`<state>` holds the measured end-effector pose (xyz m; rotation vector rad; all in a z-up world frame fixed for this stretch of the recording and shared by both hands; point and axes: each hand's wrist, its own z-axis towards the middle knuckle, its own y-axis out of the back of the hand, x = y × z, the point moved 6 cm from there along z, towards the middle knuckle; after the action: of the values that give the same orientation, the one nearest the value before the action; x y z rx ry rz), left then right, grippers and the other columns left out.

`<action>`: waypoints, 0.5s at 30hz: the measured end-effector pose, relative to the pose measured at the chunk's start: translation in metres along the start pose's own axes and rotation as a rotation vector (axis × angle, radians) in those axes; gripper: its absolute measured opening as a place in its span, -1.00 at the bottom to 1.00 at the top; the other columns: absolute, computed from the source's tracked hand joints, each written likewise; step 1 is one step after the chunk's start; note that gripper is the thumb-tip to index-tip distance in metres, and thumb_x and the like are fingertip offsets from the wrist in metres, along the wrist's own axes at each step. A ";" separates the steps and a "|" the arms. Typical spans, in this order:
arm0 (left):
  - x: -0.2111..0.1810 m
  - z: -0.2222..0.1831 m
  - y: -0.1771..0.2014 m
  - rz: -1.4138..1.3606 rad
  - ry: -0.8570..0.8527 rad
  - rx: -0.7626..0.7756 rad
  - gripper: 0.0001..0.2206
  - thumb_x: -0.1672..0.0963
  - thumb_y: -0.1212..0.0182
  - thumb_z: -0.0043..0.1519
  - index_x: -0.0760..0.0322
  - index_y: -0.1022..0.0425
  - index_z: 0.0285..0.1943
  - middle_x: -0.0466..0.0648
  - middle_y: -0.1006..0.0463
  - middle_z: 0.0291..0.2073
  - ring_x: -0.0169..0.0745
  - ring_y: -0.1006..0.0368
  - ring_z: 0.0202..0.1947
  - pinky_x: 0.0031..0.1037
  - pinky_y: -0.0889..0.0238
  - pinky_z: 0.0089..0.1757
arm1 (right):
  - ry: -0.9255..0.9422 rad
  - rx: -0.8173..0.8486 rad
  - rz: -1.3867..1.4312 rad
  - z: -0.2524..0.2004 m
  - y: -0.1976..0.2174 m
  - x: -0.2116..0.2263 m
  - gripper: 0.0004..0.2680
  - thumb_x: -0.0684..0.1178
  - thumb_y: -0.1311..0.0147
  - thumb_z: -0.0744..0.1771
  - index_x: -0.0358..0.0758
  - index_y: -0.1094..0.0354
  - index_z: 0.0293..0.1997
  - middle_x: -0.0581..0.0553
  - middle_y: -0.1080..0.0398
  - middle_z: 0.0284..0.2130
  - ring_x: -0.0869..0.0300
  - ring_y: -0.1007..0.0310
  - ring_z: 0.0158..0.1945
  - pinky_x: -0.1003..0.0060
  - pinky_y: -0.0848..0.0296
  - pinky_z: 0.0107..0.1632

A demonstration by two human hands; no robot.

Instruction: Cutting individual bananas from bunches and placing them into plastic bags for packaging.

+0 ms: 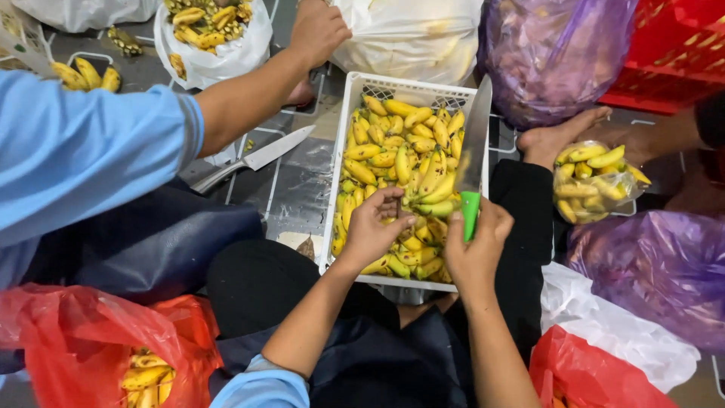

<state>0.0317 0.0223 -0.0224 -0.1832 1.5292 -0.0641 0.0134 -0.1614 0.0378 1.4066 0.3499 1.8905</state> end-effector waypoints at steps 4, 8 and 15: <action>-0.010 0.000 0.004 -0.001 -0.017 0.005 -0.55 0.25 -0.38 0.04 0.54 -0.36 0.10 0.28 -0.42 -0.13 0.09 -0.44 -0.06 -0.27 -0.40 -0.05 | 0.159 -0.074 -0.080 -0.004 0.030 0.038 -0.70 0.01 0.01 0.36 -0.24 -0.21 0.20 -0.26 -0.24 -0.26 -0.19 -0.36 -0.20 0.02 -0.36 -0.17; -0.015 -0.001 0.003 0.010 -0.037 0.018 -0.57 0.25 -0.35 0.09 0.55 -0.33 0.12 0.29 -0.41 -0.13 0.13 -0.43 -0.04 -0.19 -0.39 -0.02 | -0.010 0.021 -0.220 -0.028 0.012 0.027 -0.62 0.11 0.03 0.34 -0.02 -0.05 0.30 -0.43 -0.39 -0.42 -0.36 -0.44 -0.33 -0.19 -0.38 -0.27; -0.012 -0.002 0.001 0.081 -0.046 0.025 -0.56 0.21 -0.40 0.05 0.55 -0.36 0.08 0.32 -0.43 -0.14 0.21 -0.43 -0.04 -0.22 -0.40 -0.02 | 0.369 0.050 -0.290 -0.035 0.012 0.045 -0.71 -0.02 -0.08 0.30 -0.33 -0.32 0.09 -0.38 -0.45 -0.42 -0.17 -0.49 -0.41 0.03 -0.44 -0.39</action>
<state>0.0294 0.0245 -0.0108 -0.1018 1.4879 -0.0149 -0.0289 -0.1310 0.0645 0.9697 0.7425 1.8989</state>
